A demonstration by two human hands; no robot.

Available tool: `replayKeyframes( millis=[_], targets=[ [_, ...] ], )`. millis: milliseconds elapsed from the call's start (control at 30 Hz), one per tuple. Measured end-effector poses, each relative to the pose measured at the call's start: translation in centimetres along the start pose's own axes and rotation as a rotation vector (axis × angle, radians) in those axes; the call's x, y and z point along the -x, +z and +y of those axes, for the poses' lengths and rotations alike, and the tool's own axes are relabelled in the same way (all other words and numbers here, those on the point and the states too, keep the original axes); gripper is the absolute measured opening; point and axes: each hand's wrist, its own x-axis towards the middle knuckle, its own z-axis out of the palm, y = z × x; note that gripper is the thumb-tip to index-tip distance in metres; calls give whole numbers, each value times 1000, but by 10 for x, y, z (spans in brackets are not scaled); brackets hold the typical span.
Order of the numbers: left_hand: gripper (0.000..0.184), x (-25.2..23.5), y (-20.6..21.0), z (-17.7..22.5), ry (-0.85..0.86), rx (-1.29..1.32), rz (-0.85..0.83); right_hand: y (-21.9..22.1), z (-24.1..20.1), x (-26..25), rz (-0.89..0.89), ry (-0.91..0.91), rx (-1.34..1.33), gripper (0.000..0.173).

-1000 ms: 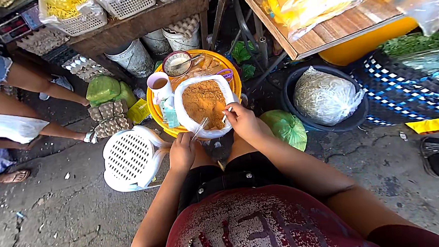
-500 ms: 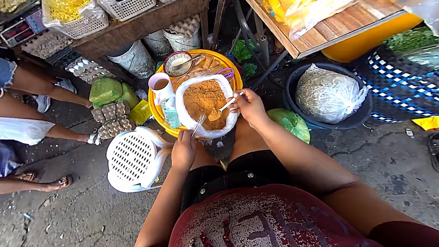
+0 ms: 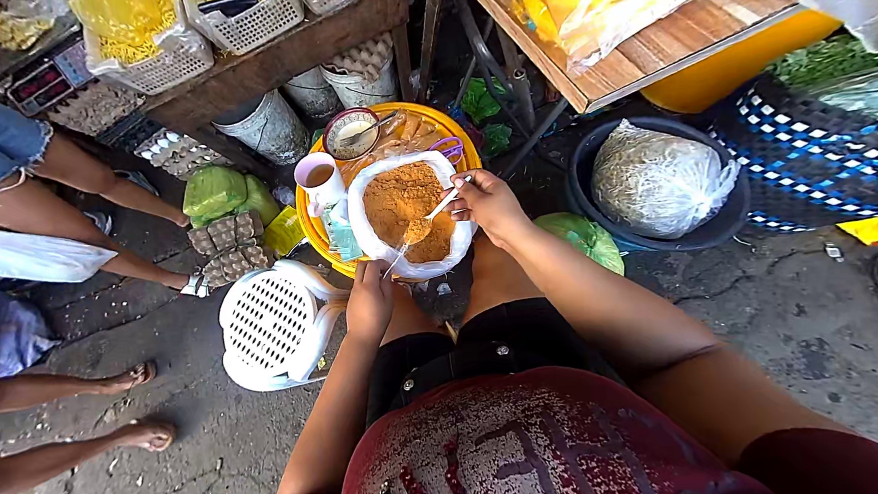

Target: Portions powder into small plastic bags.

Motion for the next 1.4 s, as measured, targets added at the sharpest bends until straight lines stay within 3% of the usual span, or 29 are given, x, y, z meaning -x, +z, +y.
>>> replayKeyframes(
  millis=[300,400,467,533,667,767,933,1100,1233,1300,1400],
  targets=[
    [29,-12,-15,16,-177,95,-186,4,13,0,-129,4,54,27],
    [35,-20,-26,22,-332,318,-356,6,10,1,-145,1,48,26],
    [50,-25,-31,24,-459,557,-456,7,7,2,-137,8,38,25],
    [59,-27,-34,26,-539,633,-474,8,3,2,-129,21,35,23],
    [30,-25,-31,24,-334,416,-387,6,6,3,-141,-14,30,22],
    [38,-20,-22,25,-315,351,-325,14,-7,18,-220,-93,110,21],
    [36,-17,-11,18,-321,397,-223,24,-21,39,-381,-542,390,19],
    [29,-16,-10,14,-308,367,-163,19,-31,42,-282,-873,422,20],
    [26,-17,-12,13,-320,297,-191,9,-25,26,-61,-881,362,23],
    [28,-17,-15,14,-330,267,-262,2,-13,14,22,-859,512,23],
    [30,-19,-21,16,-334,240,-368,-2,18,1,-7,-871,777,23]
  ],
)
